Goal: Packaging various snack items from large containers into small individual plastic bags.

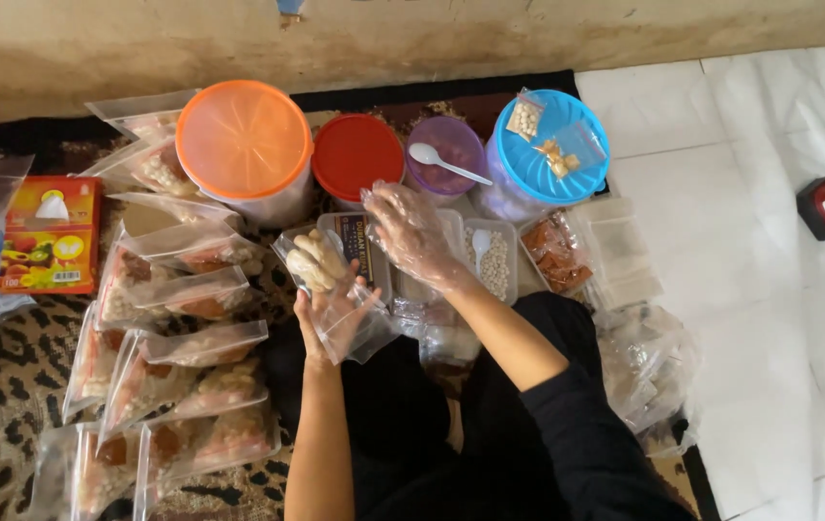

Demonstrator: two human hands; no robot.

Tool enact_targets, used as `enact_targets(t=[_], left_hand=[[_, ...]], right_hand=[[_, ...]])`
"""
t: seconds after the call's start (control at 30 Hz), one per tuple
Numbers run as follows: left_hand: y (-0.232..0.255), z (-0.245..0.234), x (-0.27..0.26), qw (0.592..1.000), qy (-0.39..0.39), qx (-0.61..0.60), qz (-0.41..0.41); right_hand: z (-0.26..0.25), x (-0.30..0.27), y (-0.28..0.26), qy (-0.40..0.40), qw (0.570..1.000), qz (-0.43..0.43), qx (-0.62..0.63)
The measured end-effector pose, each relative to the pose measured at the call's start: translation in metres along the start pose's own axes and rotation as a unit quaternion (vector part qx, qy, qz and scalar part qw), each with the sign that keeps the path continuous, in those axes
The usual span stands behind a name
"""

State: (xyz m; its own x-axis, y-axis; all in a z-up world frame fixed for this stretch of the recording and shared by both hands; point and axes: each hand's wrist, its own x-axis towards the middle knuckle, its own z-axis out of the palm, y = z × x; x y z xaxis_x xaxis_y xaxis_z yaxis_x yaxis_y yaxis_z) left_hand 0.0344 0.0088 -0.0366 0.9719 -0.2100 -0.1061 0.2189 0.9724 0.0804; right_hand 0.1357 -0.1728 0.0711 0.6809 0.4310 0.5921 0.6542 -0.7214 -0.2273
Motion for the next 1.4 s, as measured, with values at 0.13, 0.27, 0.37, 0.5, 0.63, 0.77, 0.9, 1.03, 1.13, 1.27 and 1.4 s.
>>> enact_targets(t=[0.13,0.27,0.37,0.5,0.63,0.77,0.9,1.03,1.13,1.27,1.4], left_hand=[[0.001,0.009,0.003,1.0,-0.006,0.01,-0.005],[-0.001,0.005,0.008,1.0,-0.009,-0.005,-0.012],[-0.001,-0.001,0.013,1.0,-0.001,0.005,-0.017],[-0.002,-0.005,0.015,1.0,-0.004,-0.008,-0.02],[0.0,-0.004,0.016,0.999,-0.016,-0.014,-0.024],[0.0,-0.004,0.015,1.0,0.004,0.006,-0.028],[-0.001,-0.012,0.018,0.999,0.008,0.012,-0.031],[-0.002,-0.004,0.013,0.999,-0.004,0.024,-0.034],[0.001,-0.007,0.011,0.999,-0.01,0.005,-0.032],[0.004,-0.01,0.013,0.999,-0.015,-0.047,-0.002],[0.003,-0.007,0.012,0.997,-0.024,-0.071,0.011]], right_hand=[[0.023,0.027,0.021,-0.072,0.988,-0.045,-0.126],[0.042,0.032,0.038,-0.068,0.98,-0.078,-0.168],[0.044,0.034,0.044,-0.026,0.98,-0.105,-0.17],[0.021,0.046,0.044,0.005,0.977,-0.121,-0.178],[-0.004,0.044,0.039,0.107,0.972,-0.168,-0.123],[-0.02,-0.016,0.039,0.116,0.979,-0.162,-0.039],[-0.02,-0.108,0.053,0.095,0.982,-0.157,-0.048],[-0.015,-0.164,0.064,0.004,0.986,-0.104,-0.133],[-0.03,-0.151,0.052,-0.07,0.983,-0.09,-0.145],[-0.037,-0.137,0.033,-0.161,0.984,-0.011,-0.073],[-0.036,-0.133,0.021,-0.134,0.99,0.007,-0.046]])
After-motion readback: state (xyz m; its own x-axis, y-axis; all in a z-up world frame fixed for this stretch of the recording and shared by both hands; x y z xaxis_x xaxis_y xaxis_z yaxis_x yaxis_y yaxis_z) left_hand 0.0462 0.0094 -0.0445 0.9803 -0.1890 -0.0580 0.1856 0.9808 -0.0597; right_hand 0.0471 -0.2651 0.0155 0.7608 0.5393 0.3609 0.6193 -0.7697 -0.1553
